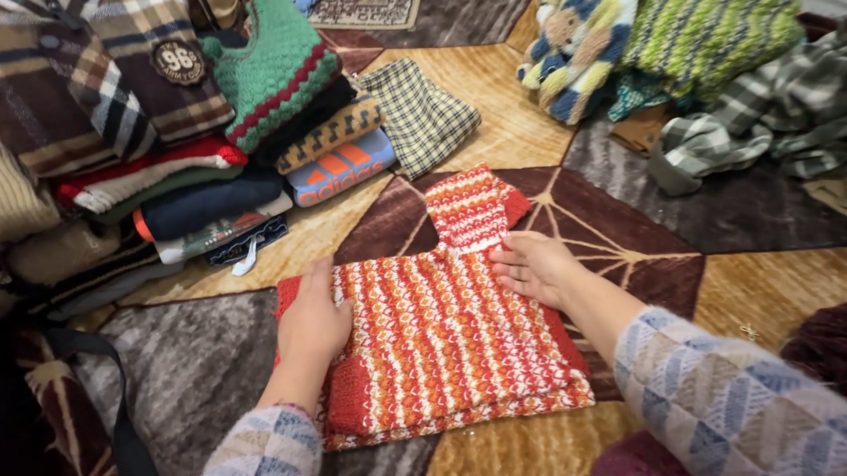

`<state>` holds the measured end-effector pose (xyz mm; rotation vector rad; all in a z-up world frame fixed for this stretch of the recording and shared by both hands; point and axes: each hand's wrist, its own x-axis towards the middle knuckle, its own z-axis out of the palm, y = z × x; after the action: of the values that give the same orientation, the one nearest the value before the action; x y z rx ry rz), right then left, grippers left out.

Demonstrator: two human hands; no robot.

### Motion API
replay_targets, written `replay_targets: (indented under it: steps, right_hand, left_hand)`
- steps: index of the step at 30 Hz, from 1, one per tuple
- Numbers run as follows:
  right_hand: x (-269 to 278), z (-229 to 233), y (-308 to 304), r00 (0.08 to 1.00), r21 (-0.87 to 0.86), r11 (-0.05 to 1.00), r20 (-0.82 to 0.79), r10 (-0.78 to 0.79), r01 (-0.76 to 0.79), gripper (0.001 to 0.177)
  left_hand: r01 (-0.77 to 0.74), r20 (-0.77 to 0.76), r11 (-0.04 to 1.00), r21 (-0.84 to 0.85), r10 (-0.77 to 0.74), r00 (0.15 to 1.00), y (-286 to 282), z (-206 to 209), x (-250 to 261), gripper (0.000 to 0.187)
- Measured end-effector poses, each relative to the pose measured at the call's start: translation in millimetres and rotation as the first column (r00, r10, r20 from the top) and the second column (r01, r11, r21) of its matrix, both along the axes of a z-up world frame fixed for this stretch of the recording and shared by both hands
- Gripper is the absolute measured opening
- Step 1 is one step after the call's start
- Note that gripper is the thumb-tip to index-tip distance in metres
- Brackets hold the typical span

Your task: Folding various items of clothing and stacking them neatly on a rug.

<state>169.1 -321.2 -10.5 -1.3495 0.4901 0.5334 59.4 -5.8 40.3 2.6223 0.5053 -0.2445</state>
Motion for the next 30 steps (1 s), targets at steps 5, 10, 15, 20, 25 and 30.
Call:
replay_targets:
  steps: [5, 10, 15, 20, 25, 30]
  right_hand:
    - [-4.2, 14.9, 5.9, 0.993, -0.218, 0.972, 0.059, 0.102, -0.087, 0.025]
    - [-3.9, 7.6, -7.1, 0.992, -0.228, 0.973, 0.107, 0.066, -0.040, 0.024]
    - [1.6, -26.1, -44.2, 0.976, -0.403, 0.910, 0.136, 0.169, -0.101, 0.041]
    - [-31.4, 30.6, -40.0, 0.766, -0.887, 0.311, -0.071, 0.639, -0.342, 0.057]
    - [-39.5, 40.8, -42.7, 0.609, -0.917, -0.013, -0.275, 0.744, -0.399, 0.060]
    - [-7.0, 33.2, -51.1, 0.721, -0.873, 0.263, -0.134, 0.680, -0.411, 0.058]
  left_hand:
    - [-0.045, -0.019, 0.998, 0.052, 0.046, 0.999, 18.7, -49.7, 25.0, 0.058]
    - [-0.123, 0.065, 0.988, 0.089, 0.118, 0.991, -2.0, -9.4, -7.2, 0.035]
    - [0.064, 0.038, 0.961, 0.268, -0.077, 0.996, -11.5, 40.8, -55.5, 0.030]
    - [0.041, -0.051, 0.935, 0.353, -0.024, 0.998, 16.7, -8.6, -60.0, 0.027]
    - [0.157, -0.256, 0.894, 0.420, -0.049, 0.965, -9.0, 16.3, -44.6, 0.039]
    - [0.355, 0.082, 0.910, 0.215, -0.379, 0.922, -91.4, 42.1, -39.1, 0.048]
